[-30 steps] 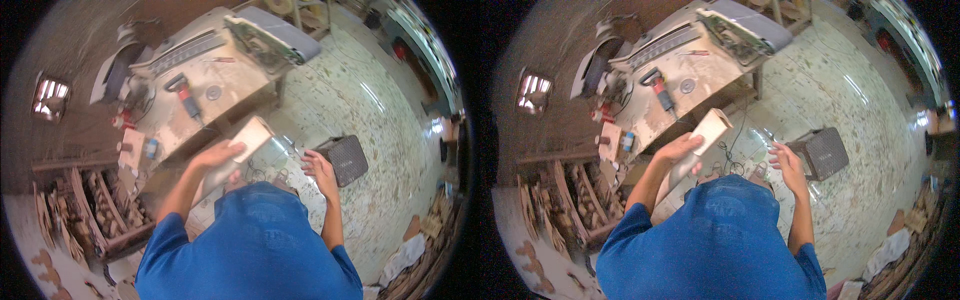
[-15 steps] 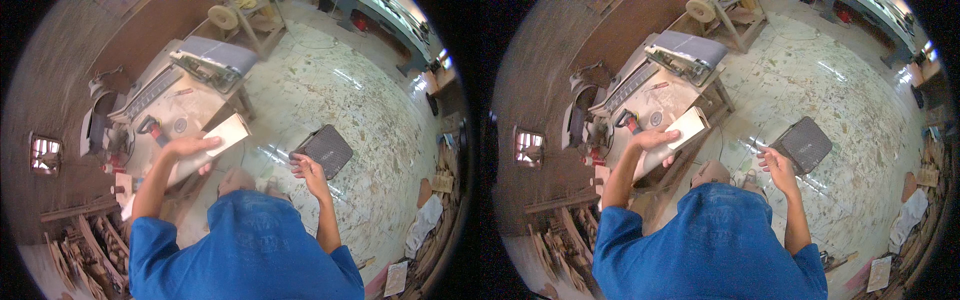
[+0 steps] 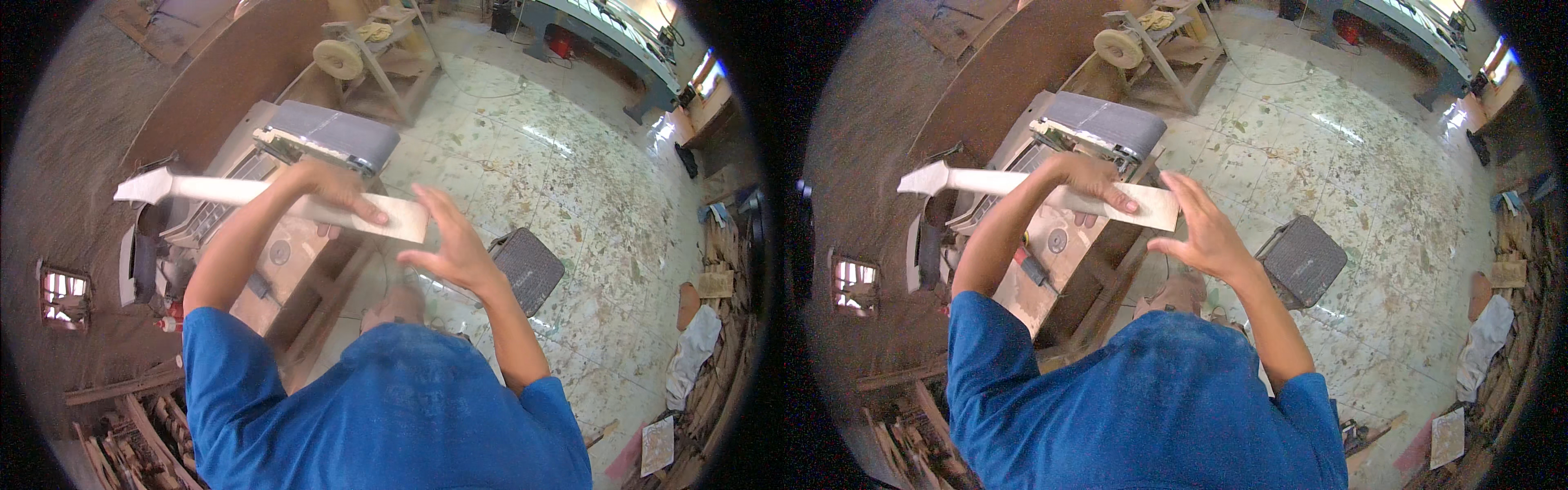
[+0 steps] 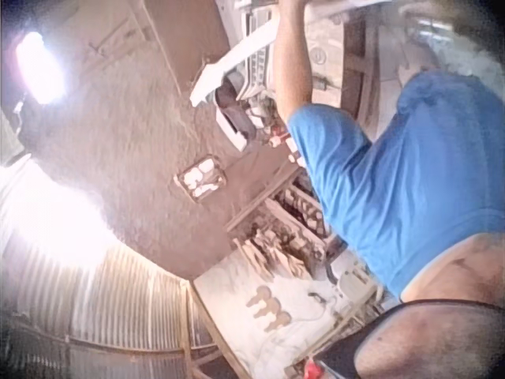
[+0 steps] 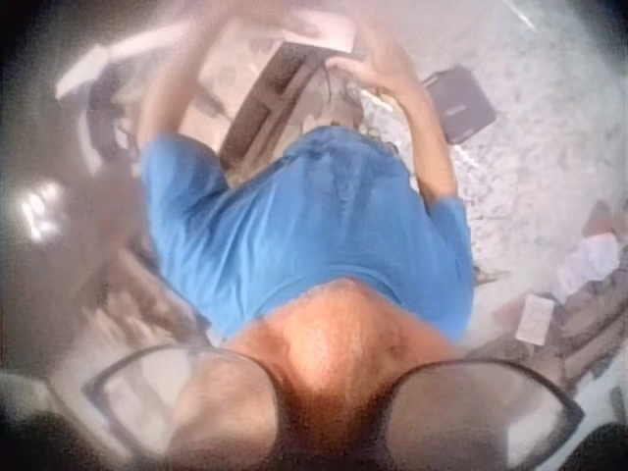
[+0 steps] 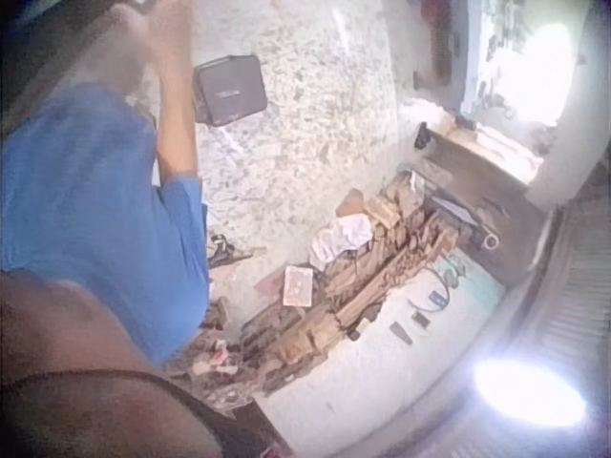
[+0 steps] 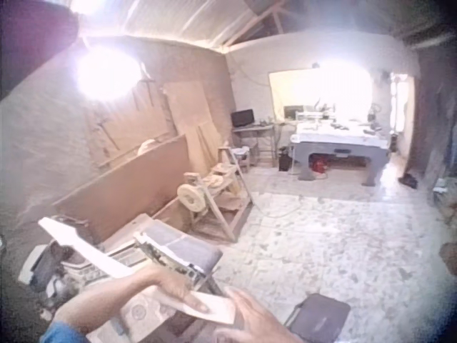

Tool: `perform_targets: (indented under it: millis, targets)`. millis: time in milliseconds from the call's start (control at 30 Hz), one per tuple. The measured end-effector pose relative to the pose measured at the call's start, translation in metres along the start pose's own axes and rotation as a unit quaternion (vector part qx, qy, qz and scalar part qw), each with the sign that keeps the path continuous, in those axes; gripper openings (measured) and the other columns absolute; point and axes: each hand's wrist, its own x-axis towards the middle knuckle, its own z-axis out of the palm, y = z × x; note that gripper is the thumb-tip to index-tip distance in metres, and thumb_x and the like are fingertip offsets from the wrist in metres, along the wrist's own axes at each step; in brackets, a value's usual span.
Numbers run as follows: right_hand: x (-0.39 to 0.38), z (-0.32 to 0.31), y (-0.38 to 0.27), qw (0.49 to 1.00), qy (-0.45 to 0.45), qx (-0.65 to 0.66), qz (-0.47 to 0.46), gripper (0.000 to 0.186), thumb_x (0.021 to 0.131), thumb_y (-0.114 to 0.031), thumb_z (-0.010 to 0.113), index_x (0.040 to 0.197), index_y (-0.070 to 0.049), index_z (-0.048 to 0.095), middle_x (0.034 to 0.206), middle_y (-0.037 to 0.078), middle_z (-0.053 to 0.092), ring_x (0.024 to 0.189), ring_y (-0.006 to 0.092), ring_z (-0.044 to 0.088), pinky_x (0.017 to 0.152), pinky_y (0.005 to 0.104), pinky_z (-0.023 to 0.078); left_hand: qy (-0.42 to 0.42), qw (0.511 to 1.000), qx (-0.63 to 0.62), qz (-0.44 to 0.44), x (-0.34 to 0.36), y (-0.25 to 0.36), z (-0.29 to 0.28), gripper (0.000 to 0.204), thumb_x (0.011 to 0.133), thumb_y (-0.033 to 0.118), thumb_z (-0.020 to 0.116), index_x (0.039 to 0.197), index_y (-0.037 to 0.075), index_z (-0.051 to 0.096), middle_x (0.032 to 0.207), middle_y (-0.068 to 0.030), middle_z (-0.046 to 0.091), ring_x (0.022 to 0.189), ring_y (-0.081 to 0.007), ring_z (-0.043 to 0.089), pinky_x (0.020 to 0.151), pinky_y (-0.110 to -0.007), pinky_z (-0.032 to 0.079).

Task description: The person sands the neck of a guitar using a stationary belt sander and a handheld power router.

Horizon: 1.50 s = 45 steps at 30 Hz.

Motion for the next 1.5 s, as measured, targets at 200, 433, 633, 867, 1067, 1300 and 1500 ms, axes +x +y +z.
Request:
perform_targets:
  millis: [200, 433, 633, 867, 1067, 1300, 1500]
  targets:
    - [0.062, 0.031, 0.057, 0.996, 0.042, -0.068, 0.031, 0.067, 0.073, -0.023, 0.089, 0.130, -0.001, 0.061, 0.123, 0.019, 0.067, 0.111, 0.0340, 0.067, 0.095, 0.0400, 0.053, 0.095, 0.988, 0.121, 0.027, 0.057, -0.037, -0.077, 0.088, 0.070, 0.080, 0.076, 0.088, -0.007, 0.074, 0.069, -0.0171, 0.069, 0.063, -0.0289, 0.070, 0.054, -0.042, 0.055]
    - [0.119, 0.066, 0.094, 0.991, 0.089, -0.043, 0.087, 0.072, 0.070, -0.024, 0.091, 0.128, -0.001, 0.055, 0.117, 0.021, 0.067, 0.109, 0.0364, 0.067, 0.094, 0.0438, 0.054, 0.257, 0.945, 0.163, 0.120, 0.091, -0.093, -0.148, 0.087, 0.067, 0.083, 0.073, 0.072, -0.004, 0.070, 0.067, -0.0179, 0.066, 0.066, -0.0313, 0.065, 0.058, -0.047, 0.046]
    - [0.148, 0.077, 0.107, 0.987, 0.108, -0.075, 0.094, 0.067, 0.067, -0.024, 0.092, 0.119, -0.003, 0.055, 0.111, 0.018, 0.067, 0.105, 0.0349, 0.066, 0.091, 0.0441, 0.054, 0.317, 0.920, 0.141, 0.184, 0.111, -0.119, -0.168, 0.083, 0.069, 0.080, 0.075, 0.078, -0.001, 0.062, 0.069, -0.0168, 0.064, 0.071, -0.0289, 0.065, 0.060, -0.045, 0.046]
    - [0.171, 0.075, 0.121, 0.988, 0.100, -0.086, 0.079, 0.066, 0.066, -0.025, 0.091, 0.118, -0.003, 0.056, 0.107, 0.017, 0.066, 0.101, 0.0352, 0.065, 0.088, 0.0445, 0.053, 0.326, 0.919, 0.093, 0.201, 0.122, -0.132, -0.181, 0.073, 0.072, 0.071, 0.080, 0.083, 0.003, 0.057, 0.070, -0.0113, 0.059, 0.070, -0.0260, 0.059, 0.062, -0.040, 0.044]
    - [0.177, 0.072, 0.129, 0.991, 0.092, -0.074, 0.070, 0.066, 0.067, -0.028, 0.092, 0.118, -0.003, 0.058, 0.105, 0.016, 0.066, 0.099, 0.0344, 0.065, 0.088, 0.0448, 0.053, 0.386, 0.891, 0.086, 0.224, 0.131, -0.145, -0.175, 0.060, 0.076, 0.056, 0.084, 0.088, 0.002, 0.062, 0.092, -0.0141, 0.063, 0.090, -0.0287, 0.062, 0.077, -0.041, 0.047]
    - [0.163, 0.060, 0.143, 0.997, 0.031, -0.015, 0.063, 0.052, 0.084, -0.033, 0.083, 0.121, -0.003, 0.063, 0.110, 0.016, 0.070, 0.104, 0.0310, 0.068, 0.091, 0.0403, 0.054, 0.499, 0.813, 0.010, 0.299, 0.117, -0.153, -0.139, 0.040, 0.083, 0.040, 0.079, 0.105, 0.007, 0.072, 0.125, -0.0191, 0.064, 0.118, -0.0365, 0.061, 0.102, -0.044, 0.046]
    - [0.135, 0.031, 0.175, 0.971, 0.106, 0.090, 0.193, 0.030, 0.105, -0.028, 0.060, 0.114, 0.000, 0.068, 0.102, 0.015, 0.074, 0.092, 0.0205, 0.070, 0.086, 0.0347, 0.055, 0.522, 0.784, -0.037, 0.334, 0.124, -0.138, -0.094, 0.042, 0.087, 0.035, 0.076, 0.118, 0.006, 0.072, 0.139, -0.0192, 0.060, 0.130, -0.0378, 0.056, 0.111, -0.045, 0.042]
